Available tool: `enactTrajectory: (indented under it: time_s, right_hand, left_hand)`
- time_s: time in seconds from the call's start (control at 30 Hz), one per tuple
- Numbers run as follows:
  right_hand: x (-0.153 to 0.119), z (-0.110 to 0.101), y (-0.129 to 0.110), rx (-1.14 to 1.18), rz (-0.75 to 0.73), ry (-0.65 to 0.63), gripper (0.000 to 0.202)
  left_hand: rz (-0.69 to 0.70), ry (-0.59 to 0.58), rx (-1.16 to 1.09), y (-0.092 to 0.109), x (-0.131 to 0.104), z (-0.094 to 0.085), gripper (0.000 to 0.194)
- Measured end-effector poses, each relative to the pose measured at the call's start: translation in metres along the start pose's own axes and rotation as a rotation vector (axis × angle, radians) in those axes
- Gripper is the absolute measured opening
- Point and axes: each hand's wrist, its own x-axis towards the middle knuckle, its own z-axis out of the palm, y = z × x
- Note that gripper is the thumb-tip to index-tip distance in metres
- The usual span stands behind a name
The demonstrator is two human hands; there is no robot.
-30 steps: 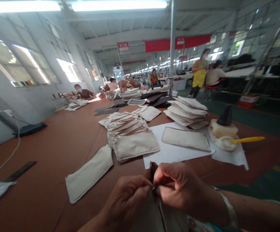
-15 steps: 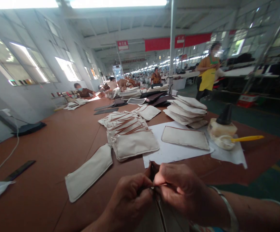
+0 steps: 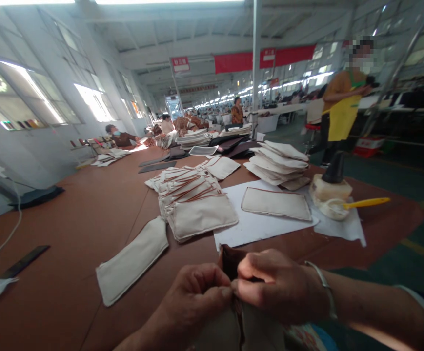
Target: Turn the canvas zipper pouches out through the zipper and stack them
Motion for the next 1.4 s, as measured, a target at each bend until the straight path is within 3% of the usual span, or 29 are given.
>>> enactTrajectory:
  time_s: [0.07, 0.13, 0.23, 0.4, 0.57, 0.73, 0.87, 1.0, 1.13, 1.23, 1.4]
  right_hand:
    - [-0.001, -0.002, -0.002, 0.25, 0.148, 0.052, 0.021]
    - [0.001, -0.007, -0.004, 0.529, 0.404, 0.075, 0.028]
    - [0.009, -0.017, -0.003, 0.739, 0.644, -0.033, 0.042]
    - [0.017, -0.019, 0.003, 1.033, 0.721, -0.181, 0.052]
    - [0.013, -0.016, 0.003, 0.976, 0.629, -0.17, 0.029]
    - [0.015, -0.023, 0.005, 1.026, 0.63, -0.183, 0.038]
    - [0.022, -0.023, 0.004, 0.866, 0.573, -0.273, 0.039]
    - [0.021, -0.017, 0.003, 0.651, 0.462, -0.231, 0.031]
    - [0.017, -0.017, 0.007, 0.817, 0.582, -0.261, 0.041]
    - [0.018, -0.018, 0.009, 0.992, 0.633, -0.208, 0.052]
    - [0.018, -0.015, 0.01, 1.08, 0.7, -0.204, 0.049]
  left_hand:
    - [0.022, -0.002, 0.05, -0.002, -0.001, -0.001, 0.042]
    - [0.041, 0.014, 0.063, -0.002, -0.004, -0.001, 0.04]
    - [0.063, 0.028, 0.074, -0.001, -0.008, -0.001, 0.039]
    - [0.068, 0.044, 0.126, 0.002, -0.01, -0.001, 0.039]
    - [0.103, -0.006, 0.067, 0.004, -0.011, -0.001, 0.039]
    - [0.068, -0.034, 0.019, 0.005, -0.01, 0.002, 0.041]
    - [0.168, -0.001, 0.167, 0.012, -0.008, 0.002, 0.037]
    - [0.185, 0.031, 0.307, 0.017, -0.008, 0.005, 0.032]
    - [0.136, -0.018, 0.3, 0.025, -0.009, 0.01, 0.025]
    - [0.093, -0.048, 0.316, 0.032, -0.01, 0.008, 0.021]
    - [0.037, -0.131, 0.213, 0.034, -0.007, -0.004, 0.018]
